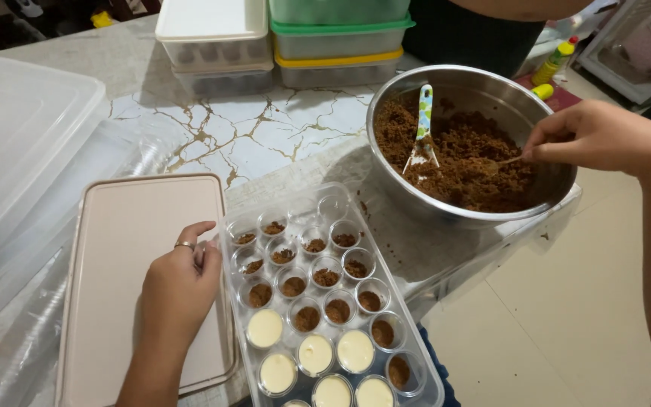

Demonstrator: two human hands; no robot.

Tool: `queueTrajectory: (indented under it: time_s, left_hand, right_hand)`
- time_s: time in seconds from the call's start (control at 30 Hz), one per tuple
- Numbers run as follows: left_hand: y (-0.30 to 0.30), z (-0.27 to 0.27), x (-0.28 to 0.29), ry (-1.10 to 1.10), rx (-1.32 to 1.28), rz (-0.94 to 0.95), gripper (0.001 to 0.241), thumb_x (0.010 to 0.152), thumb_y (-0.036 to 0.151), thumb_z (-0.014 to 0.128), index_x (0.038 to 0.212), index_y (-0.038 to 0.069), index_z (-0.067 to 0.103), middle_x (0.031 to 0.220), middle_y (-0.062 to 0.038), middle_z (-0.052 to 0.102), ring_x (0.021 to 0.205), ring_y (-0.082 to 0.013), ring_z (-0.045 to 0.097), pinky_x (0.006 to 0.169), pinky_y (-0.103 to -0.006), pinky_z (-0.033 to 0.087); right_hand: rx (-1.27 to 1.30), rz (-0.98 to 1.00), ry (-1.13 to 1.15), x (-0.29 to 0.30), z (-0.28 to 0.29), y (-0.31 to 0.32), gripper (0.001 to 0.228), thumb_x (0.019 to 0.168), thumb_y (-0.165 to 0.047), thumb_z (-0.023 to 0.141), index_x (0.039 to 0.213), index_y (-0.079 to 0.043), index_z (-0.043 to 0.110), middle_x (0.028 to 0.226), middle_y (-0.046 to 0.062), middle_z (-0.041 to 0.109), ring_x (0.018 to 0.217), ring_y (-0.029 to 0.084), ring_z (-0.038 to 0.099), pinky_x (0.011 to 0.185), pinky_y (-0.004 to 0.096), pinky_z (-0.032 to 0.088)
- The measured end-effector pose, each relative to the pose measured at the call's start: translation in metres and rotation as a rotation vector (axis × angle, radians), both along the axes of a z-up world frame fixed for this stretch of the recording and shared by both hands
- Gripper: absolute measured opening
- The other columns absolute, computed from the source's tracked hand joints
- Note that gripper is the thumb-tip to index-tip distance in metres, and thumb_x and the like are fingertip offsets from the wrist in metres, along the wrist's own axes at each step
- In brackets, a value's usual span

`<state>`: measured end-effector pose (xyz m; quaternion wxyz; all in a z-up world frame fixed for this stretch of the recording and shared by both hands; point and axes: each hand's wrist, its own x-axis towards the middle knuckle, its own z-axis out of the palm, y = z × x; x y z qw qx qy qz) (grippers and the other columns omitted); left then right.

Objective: Fill small plastic cups with a brown crumbly mixture using a spoon.

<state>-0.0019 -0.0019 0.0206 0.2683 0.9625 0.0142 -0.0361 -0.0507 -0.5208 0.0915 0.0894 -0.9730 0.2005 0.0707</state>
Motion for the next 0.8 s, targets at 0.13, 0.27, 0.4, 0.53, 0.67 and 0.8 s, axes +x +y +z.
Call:
queueTrajectory:
  time_s: [0.13,0.27,0.4,0.53,0.67,0.8]
  left_hand:
    - [0.002,-0.003,-0.001,-0.064,-0.053,-0.012,0.037,0.097,0.033,0.057,0.131,0.023,0.067,0.069,-0.013,0.069,0.062,-0.0300,0.069,0.062,-0.0440,0.054]
    - [0.005,-0.008,0.000,-0.106,-0.072,-0.044,0.036,0.096,0.033,0.056,0.129,0.024,0.067,0.072,-0.012,0.071,0.067,-0.0323,0.071,0.064,-0.0461,0.055]
    - [0.009,-0.007,-0.001,-0.134,-0.077,-0.052,0.036,0.096,0.033,0.056,0.129,0.024,0.067,0.075,-0.012,0.072,0.072,-0.0339,0.071,0.064,-0.0480,0.055]
    - [0.011,-0.005,0.000,-0.115,-0.056,-0.057,0.037,0.096,0.036,0.054,0.129,0.025,0.065,0.077,-0.011,0.073,0.075,-0.0344,0.072,0.066,-0.0493,0.055]
    - [0.010,0.001,-0.002,-0.092,-0.022,-0.067,0.038,0.096,0.036,0.052,0.131,0.027,0.064,0.077,-0.011,0.073,0.077,-0.0350,0.072,0.066,-0.0507,0.056]
    - [0.013,-0.011,0.002,-0.156,-0.046,-0.100,0.036,0.097,0.035,0.052,0.129,0.025,0.065,0.074,-0.013,0.072,0.074,-0.0357,0.071,0.064,-0.0507,0.055]
  right_hand:
    - [0.187,0.093,-0.066,-0.003,-0.003,-0.001,0.021,0.094,-0.022,0.073,0.102,-0.006,0.084,0.092,0.009,0.078,0.085,0.018,0.075,0.083,0.035,0.059]
    - [0.432,0.047,-0.110,-0.004,0.002,0.035,0.025,0.096,-0.026,0.073,0.100,-0.002,0.076,0.085,0.012,0.079,0.078,0.017,0.070,0.073,0.036,0.056]
    - [0.555,0.252,-0.150,0.003,0.006,0.083,0.021,0.088,-0.023,0.070,0.095,-0.004,0.075,0.084,0.006,0.079,0.078,0.009,0.068,0.070,0.028,0.054]
    - [0.423,0.216,-0.080,0.014,0.012,0.148,0.024,0.091,-0.026,0.075,0.098,-0.003,0.079,0.073,0.015,0.070,0.065,0.019,0.057,0.060,0.037,0.045]
    - [0.296,0.379,-0.166,0.026,0.012,0.199,0.029,0.086,-0.033,0.078,0.097,-0.007,0.079,0.076,0.009,0.073,0.064,0.019,0.066,0.062,0.037,0.054]
    - [0.168,0.511,-0.302,0.035,0.003,0.237,0.026,0.083,-0.028,0.076,0.098,-0.007,0.080,0.088,0.009,0.079,0.073,0.019,0.076,0.068,0.035,0.059]
